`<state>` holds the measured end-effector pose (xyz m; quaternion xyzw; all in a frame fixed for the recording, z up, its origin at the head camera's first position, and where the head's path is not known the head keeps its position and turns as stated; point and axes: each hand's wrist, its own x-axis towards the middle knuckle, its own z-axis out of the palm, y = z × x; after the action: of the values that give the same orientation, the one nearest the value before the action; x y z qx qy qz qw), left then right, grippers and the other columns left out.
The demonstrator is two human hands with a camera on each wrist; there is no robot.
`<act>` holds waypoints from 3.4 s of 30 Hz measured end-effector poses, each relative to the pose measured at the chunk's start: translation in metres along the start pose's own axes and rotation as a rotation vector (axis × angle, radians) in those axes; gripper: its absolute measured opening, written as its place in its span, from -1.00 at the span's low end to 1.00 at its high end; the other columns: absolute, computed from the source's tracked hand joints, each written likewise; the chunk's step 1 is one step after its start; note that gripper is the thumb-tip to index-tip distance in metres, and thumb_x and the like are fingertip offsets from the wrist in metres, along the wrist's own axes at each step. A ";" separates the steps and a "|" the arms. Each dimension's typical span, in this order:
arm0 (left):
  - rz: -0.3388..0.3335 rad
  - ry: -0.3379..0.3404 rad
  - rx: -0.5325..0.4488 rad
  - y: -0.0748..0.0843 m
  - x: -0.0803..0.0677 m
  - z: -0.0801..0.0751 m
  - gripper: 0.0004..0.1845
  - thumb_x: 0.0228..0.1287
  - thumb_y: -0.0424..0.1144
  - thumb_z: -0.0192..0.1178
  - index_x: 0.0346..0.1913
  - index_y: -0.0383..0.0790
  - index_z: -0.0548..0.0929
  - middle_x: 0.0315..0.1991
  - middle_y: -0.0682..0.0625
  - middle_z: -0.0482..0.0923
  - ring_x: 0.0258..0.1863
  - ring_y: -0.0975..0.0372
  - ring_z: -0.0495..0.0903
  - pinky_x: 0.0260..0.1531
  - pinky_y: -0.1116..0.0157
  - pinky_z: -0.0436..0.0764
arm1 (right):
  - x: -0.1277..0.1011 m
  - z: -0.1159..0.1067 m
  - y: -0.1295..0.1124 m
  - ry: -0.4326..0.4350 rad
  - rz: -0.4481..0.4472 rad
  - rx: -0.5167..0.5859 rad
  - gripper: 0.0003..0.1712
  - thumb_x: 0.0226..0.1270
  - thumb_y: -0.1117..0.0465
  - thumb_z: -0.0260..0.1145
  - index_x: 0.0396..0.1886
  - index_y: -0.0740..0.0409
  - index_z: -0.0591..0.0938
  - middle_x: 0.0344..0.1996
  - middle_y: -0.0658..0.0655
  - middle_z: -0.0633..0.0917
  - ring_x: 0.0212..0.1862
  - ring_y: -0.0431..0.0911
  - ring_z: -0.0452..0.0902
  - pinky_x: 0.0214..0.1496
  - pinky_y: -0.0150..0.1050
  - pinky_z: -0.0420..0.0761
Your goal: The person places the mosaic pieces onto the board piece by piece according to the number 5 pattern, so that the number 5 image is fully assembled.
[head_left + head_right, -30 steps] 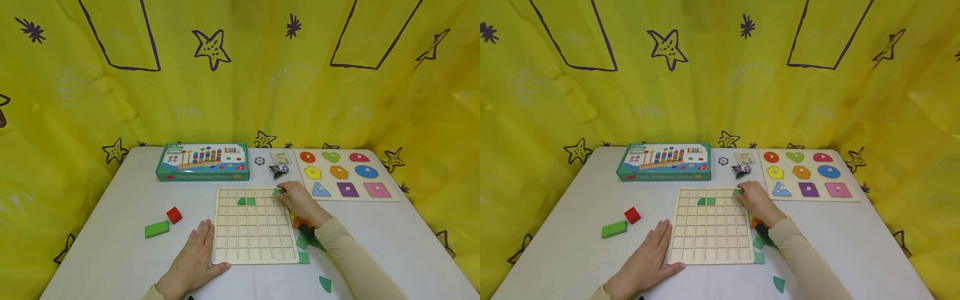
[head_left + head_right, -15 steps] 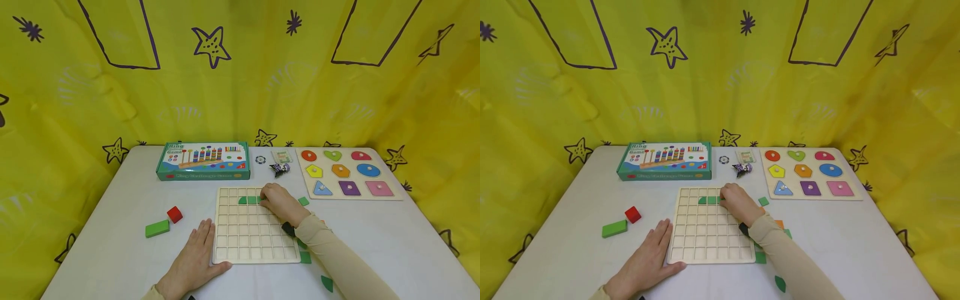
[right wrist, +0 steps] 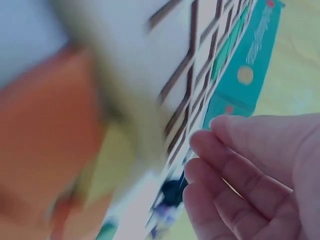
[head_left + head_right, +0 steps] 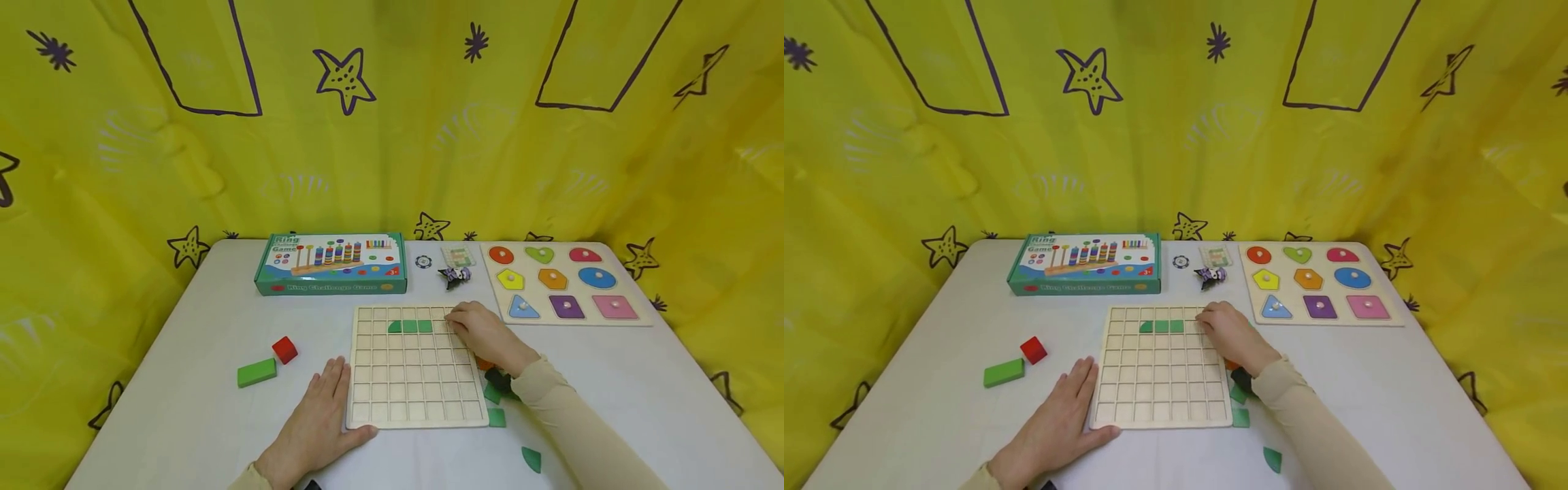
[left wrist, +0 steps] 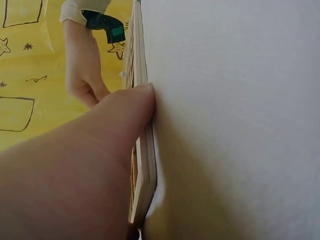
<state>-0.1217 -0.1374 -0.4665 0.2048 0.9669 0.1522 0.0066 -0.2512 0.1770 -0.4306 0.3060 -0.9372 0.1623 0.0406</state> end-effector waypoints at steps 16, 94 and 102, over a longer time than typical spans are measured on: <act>-0.005 0.000 -0.006 0.000 -0.001 0.001 0.14 0.14 0.44 0.13 0.41 -0.54 0.21 0.45 -0.34 0.09 0.43 -0.16 0.07 0.30 -0.14 0.18 | -0.038 -0.022 0.050 -0.062 0.145 0.001 -0.75 0.17 0.45 0.41 -0.13 0.26 0.73 -0.33 0.10 0.62 -0.26 0.00 0.46 -0.12 -0.04 0.55; -0.019 0.000 -0.006 0.000 0.004 0.001 0.12 0.14 0.41 0.16 0.42 -0.52 0.20 0.46 -0.32 0.08 0.45 -0.12 0.04 0.31 -0.13 0.17 | -0.058 -0.021 0.047 -0.107 0.098 0.088 -0.70 0.23 0.33 0.42 -0.01 0.16 0.73 -0.27 -0.02 0.59 -0.25 -0.12 0.40 -0.23 -0.20 0.51; -0.015 -0.001 -0.023 0.000 0.003 0.000 0.12 0.13 0.40 0.17 0.41 -0.53 0.21 0.45 -0.33 0.09 0.44 -0.14 0.06 0.30 -0.14 0.18 | -0.052 -0.021 0.052 -0.179 0.162 0.146 -0.71 0.25 0.21 0.43 -0.02 0.11 0.70 -0.24 -0.03 0.56 -0.20 -0.08 0.42 -0.12 -0.12 0.54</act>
<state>-0.1245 -0.1360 -0.4662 0.1977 0.9666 0.1630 0.0105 -0.2400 0.2524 -0.4341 0.2449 -0.9443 0.2051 -0.0787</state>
